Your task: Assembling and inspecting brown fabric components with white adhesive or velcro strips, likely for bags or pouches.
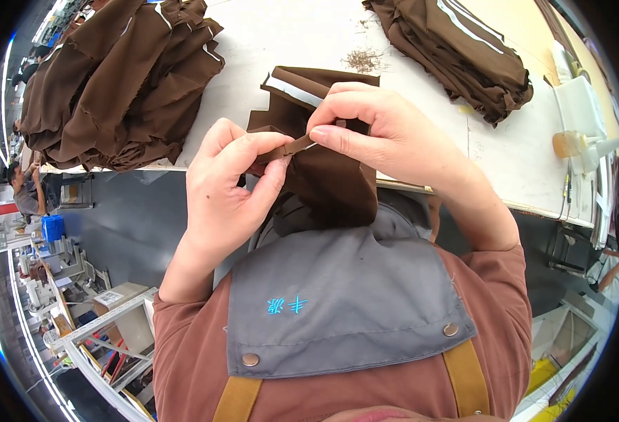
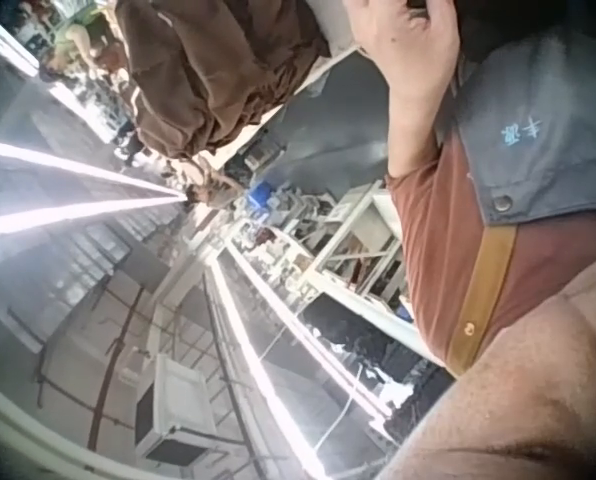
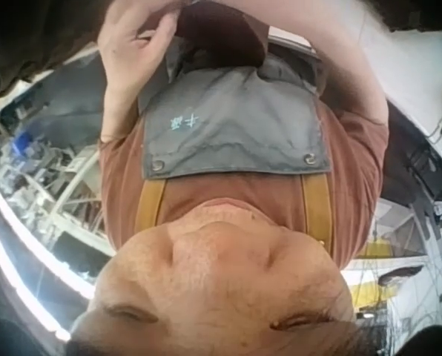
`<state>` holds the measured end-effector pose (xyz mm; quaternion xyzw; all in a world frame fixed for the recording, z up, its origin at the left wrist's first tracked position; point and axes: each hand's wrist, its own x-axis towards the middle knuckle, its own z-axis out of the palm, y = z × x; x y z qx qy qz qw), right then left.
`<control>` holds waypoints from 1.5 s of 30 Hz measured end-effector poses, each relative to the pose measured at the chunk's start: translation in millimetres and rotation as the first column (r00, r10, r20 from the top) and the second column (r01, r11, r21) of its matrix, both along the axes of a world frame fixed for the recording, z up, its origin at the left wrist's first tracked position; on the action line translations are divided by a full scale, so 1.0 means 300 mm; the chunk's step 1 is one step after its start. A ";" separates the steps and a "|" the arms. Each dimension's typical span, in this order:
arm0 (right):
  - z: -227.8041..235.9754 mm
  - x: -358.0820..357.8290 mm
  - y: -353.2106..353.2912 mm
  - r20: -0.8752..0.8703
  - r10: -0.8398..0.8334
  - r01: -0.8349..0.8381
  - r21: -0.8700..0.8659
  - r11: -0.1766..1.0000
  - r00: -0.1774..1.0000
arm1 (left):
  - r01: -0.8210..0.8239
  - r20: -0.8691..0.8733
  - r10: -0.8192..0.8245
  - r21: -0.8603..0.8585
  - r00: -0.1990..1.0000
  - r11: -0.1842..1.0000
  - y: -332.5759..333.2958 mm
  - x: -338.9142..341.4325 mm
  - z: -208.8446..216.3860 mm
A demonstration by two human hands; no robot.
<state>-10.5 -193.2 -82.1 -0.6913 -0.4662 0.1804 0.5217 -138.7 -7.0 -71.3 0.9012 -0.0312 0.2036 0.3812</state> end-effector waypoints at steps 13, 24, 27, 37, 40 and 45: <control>-0.010 -0.021 -0.028 -0.092 -0.015 0.024 0.093 0.995 0.996 | 0.099 -0.239 -0.232 -0.465 0.943 0.880 0.029 -0.007 -0.008; -0.039 -0.039 -0.017 -0.207 -0.012 0.039 0.125 0.991 0.978 | 0.108 -0.195 -0.205 -0.417 0.959 0.902 0.012 0.012 -0.037; -0.038 -0.042 -0.016 -0.203 -0.033 0.051 0.085 0.995 0.979 | 0.144 -0.235 -0.231 -0.336 0.944 0.931 0.019 0.017 -0.037; -0.038 -0.041 -0.017 -0.559 0.018 0.031 0.079 0.996 0.829 | 0.054 -0.219 -0.301 -0.720 0.928 0.692 -0.004 0.021 -0.036; -0.050 -0.053 -0.018 -0.538 0.013 0.025 0.064 0.998 0.843 | 0.124 -0.274 -0.305 -0.524 0.912 0.842 0.011 0.030 -0.040; -0.046 -0.056 -0.020 -0.503 -0.077 0.087 -0.003 0.996 0.861 | 0.125 -0.242 -0.263 -0.468 0.934 0.875 0.007 0.045 -0.043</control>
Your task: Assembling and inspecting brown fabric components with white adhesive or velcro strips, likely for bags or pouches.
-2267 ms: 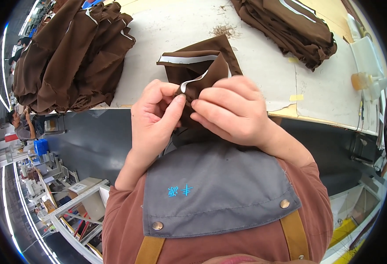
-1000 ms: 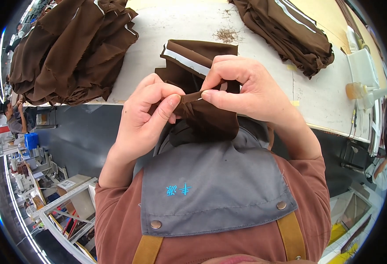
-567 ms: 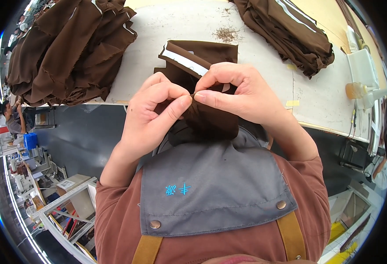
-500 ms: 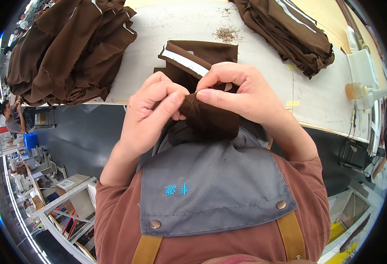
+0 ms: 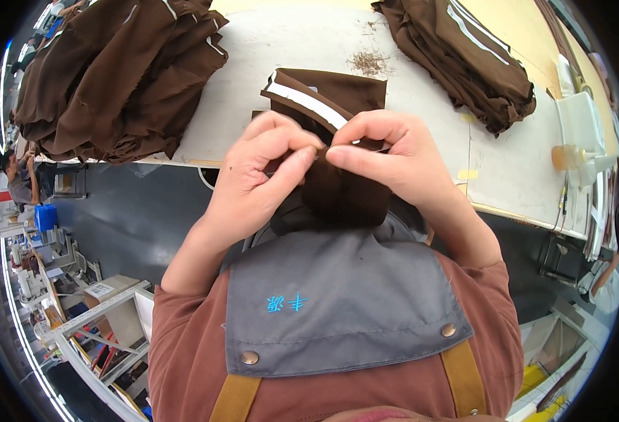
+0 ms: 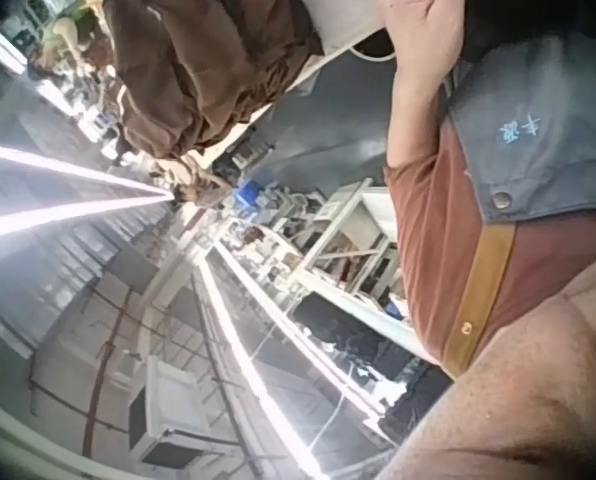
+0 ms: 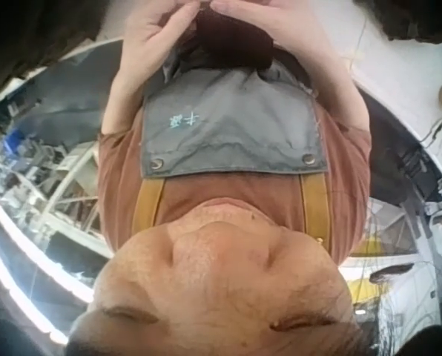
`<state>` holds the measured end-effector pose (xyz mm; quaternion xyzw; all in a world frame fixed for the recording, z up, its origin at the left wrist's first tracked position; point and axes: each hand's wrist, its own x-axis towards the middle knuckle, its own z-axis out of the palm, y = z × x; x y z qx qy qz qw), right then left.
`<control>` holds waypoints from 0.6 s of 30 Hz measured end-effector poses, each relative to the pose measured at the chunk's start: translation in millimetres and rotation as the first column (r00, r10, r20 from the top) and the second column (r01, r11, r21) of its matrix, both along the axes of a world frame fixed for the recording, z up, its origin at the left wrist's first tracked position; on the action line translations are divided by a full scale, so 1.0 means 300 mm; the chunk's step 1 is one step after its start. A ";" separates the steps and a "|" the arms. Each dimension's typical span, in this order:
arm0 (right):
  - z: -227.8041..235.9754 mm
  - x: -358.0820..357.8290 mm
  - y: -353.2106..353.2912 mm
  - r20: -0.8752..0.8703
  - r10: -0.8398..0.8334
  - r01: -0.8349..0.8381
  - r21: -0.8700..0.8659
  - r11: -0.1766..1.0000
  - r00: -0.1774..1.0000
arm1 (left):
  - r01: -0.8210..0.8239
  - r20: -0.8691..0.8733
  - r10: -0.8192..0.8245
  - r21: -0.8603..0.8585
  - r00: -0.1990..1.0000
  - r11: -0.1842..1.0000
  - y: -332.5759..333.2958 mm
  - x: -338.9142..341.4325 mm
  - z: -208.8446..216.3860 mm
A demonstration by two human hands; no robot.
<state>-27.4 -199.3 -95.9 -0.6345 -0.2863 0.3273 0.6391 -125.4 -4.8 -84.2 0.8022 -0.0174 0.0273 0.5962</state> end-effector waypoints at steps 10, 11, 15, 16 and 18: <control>0.058 -0.019 0.020 0.359 -0.614 0.446 0.450 0.774 0.703 | -0.116 0.352 -0.017 0.354 0.936 0.928 -0.128 0.048 -0.005; 0.057 -0.021 0.024 0.500 -0.585 0.402 0.432 0.808 0.639 | -0.105 0.325 -0.004 0.319 0.946 0.942 -0.119 0.064 0.000; 0.061 0.024 0.017 0.711 -0.677 0.412 0.567 0.713 0.193 | -0.410 0.624 0.135 0.321 0.770 0.854 0.036 0.145 0.211; 0.041 0.027 -0.016 0.732 -0.654 0.470 0.516 0.716 0.192 | -0.554 0.711 0.108 0.434 0.695 0.710 0.122 0.170 0.267; -0.002 0.040 -0.068 0.762 -0.608 0.591 0.391 0.706 0.223 | -0.568 0.728 0.271 0.195 0.630 0.800 0.203 0.225 0.458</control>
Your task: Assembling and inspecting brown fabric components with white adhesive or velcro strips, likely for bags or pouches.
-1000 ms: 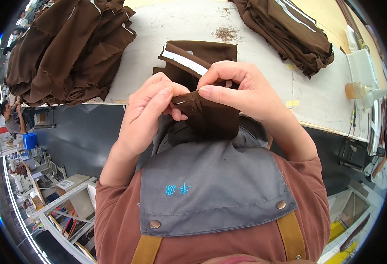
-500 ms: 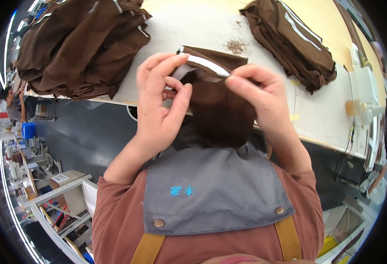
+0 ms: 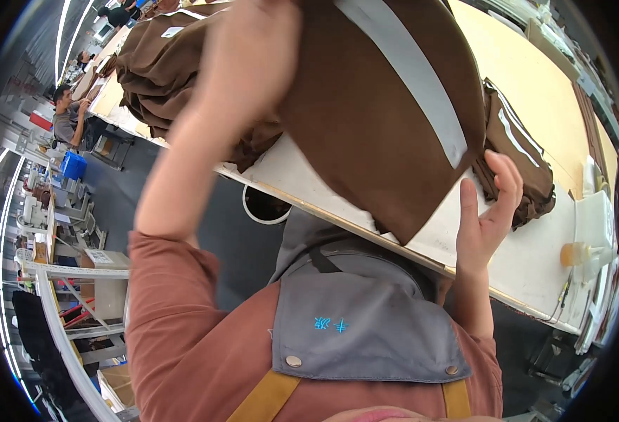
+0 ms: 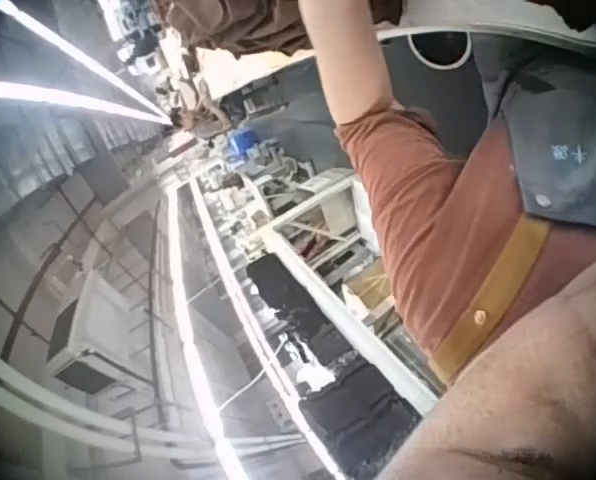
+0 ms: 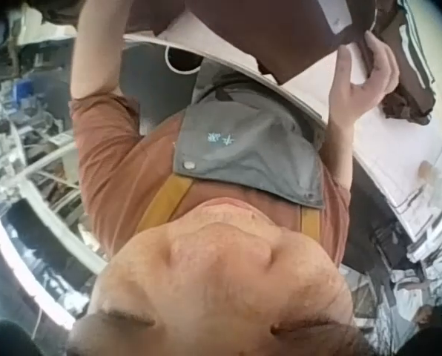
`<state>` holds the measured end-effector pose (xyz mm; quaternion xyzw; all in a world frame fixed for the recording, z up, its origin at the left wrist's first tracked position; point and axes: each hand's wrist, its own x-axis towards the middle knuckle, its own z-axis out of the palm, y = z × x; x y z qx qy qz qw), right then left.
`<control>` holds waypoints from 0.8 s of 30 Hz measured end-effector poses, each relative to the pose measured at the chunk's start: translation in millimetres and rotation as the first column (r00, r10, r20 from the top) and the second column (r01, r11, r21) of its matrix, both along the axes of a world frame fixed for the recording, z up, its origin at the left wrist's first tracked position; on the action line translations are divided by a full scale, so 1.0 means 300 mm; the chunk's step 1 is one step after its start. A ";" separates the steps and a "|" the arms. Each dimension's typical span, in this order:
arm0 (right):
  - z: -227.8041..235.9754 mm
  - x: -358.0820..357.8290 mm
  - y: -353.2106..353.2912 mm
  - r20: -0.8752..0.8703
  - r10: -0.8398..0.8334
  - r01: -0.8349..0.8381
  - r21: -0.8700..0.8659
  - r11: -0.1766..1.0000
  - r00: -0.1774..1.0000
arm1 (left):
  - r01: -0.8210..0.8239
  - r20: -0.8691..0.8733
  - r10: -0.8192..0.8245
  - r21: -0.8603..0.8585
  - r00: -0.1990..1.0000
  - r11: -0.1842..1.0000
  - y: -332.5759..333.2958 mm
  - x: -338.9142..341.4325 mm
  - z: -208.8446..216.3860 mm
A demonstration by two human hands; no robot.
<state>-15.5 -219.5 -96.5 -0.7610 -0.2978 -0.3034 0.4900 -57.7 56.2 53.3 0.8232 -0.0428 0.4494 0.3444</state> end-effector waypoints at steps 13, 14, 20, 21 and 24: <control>-0.186 0.039 -0.099 -0.254 -0.043 -0.010 -0.202 0.979 0.966 | -0.514 -0.600 0.268 -0.284 0.754 0.810 1.249 -0.222 0.119; -0.201 0.041 -0.100 -0.277 -0.039 -0.020 -0.209 0.978 0.960 | -0.528 -0.599 0.289 -0.270 0.746 0.805 1.259 -0.204 0.080; -0.236 0.045 -0.122 -0.362 -0.015 -0.074 -0.229 0.971 0.932 | -0.664 -0.231 0.820 0.493 0.523 0.562 1.455 -0.201 0.054; -0.243 0.042 -0.133 -0.367 -0.034 -0.058 -0.236 0.970 0.930 | -0.659 -0.163 0.856 0.573 0.490 0.487 1.470 -0.176 0.054; -0.260 0.028 -0.155 -0.373 -0.105 0.007 -0.253 0.967 0.922 | -0.559 -0.225 0.835 0.653 0.502 0.511 1.573 -0.099 0.001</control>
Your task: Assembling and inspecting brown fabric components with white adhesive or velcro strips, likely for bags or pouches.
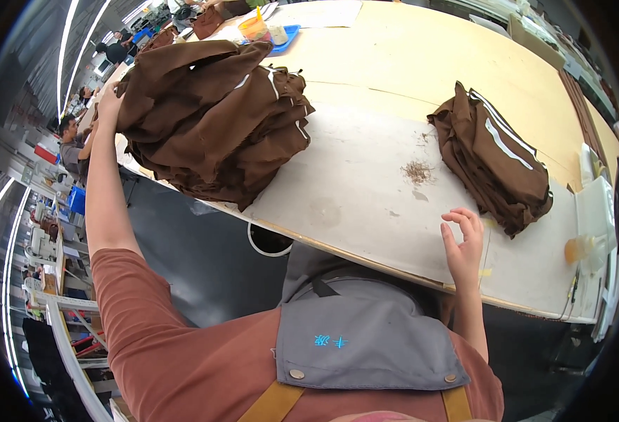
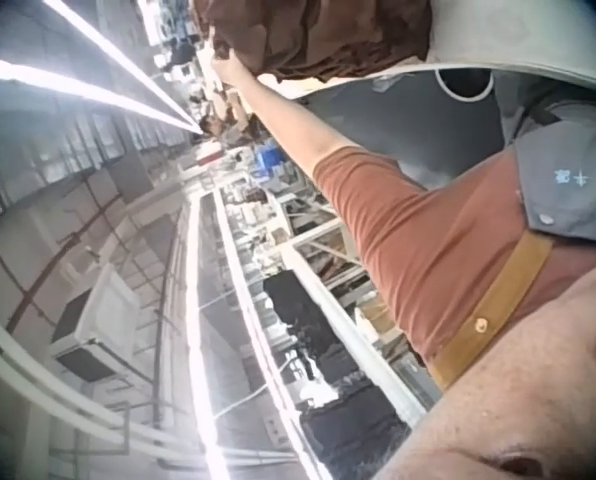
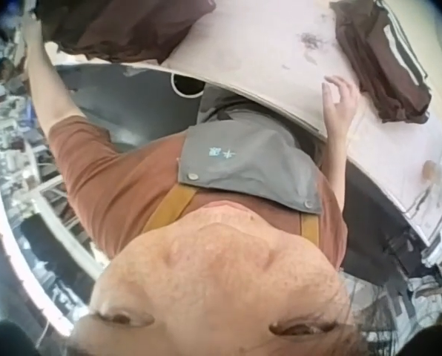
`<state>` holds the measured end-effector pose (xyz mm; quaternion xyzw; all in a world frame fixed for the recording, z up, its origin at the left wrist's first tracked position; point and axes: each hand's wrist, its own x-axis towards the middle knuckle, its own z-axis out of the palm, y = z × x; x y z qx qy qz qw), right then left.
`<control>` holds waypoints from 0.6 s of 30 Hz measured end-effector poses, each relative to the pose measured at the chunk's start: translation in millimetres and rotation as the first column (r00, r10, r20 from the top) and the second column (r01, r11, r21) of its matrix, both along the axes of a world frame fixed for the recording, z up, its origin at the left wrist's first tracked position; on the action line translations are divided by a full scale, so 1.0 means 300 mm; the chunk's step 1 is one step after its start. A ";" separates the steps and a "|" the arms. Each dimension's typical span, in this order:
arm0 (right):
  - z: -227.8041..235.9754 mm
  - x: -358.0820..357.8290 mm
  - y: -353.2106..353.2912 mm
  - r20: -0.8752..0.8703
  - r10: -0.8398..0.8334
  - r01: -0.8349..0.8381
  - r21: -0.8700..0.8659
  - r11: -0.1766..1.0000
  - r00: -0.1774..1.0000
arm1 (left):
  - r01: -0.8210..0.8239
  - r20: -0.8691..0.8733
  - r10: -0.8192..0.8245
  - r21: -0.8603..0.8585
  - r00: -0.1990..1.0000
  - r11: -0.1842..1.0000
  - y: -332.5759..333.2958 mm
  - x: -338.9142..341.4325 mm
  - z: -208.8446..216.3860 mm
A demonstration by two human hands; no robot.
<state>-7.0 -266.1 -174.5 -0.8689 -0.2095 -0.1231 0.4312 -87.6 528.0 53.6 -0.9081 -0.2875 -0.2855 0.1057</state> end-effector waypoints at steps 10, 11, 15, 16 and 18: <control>-0.015 0.089 -0.088 0.002 -0.017 0.017 0.033 0.999 1.000 | 0.337 0.696 -0.260 0.027 0.669 0.941 -0.527 -0.164 0.247; -0.017 0.108 -0.095 0.035 -0.026 0.025 0.037 0.999 0.999 | 0.375 0.670 -0.324 0.073 0.668 0.924 -0.835 -0.208 0.237; -0.031 0.141 -0.084 -0.005 -0.046 0.046 0.057 0.997 0.999 | 0.648 -0.040 -0.739 0.513 0.673 0.563 -1.532 -0.207 0.051; -0.023 0.134 -0.085 -0.062 -0.046 0.051 0.078 0.996 0.997 | 0.688 -0.099 -0.806 0.587 0.583 0.426 -1.640 -0.184 0.043; -0.016 0.118 -0.089 -0.072 -0.007 0.014 0.105 0.994 0.997 | 0.889 0.054 -0.951 0.343 0.305 0.304 -1.733 -0.187 0.045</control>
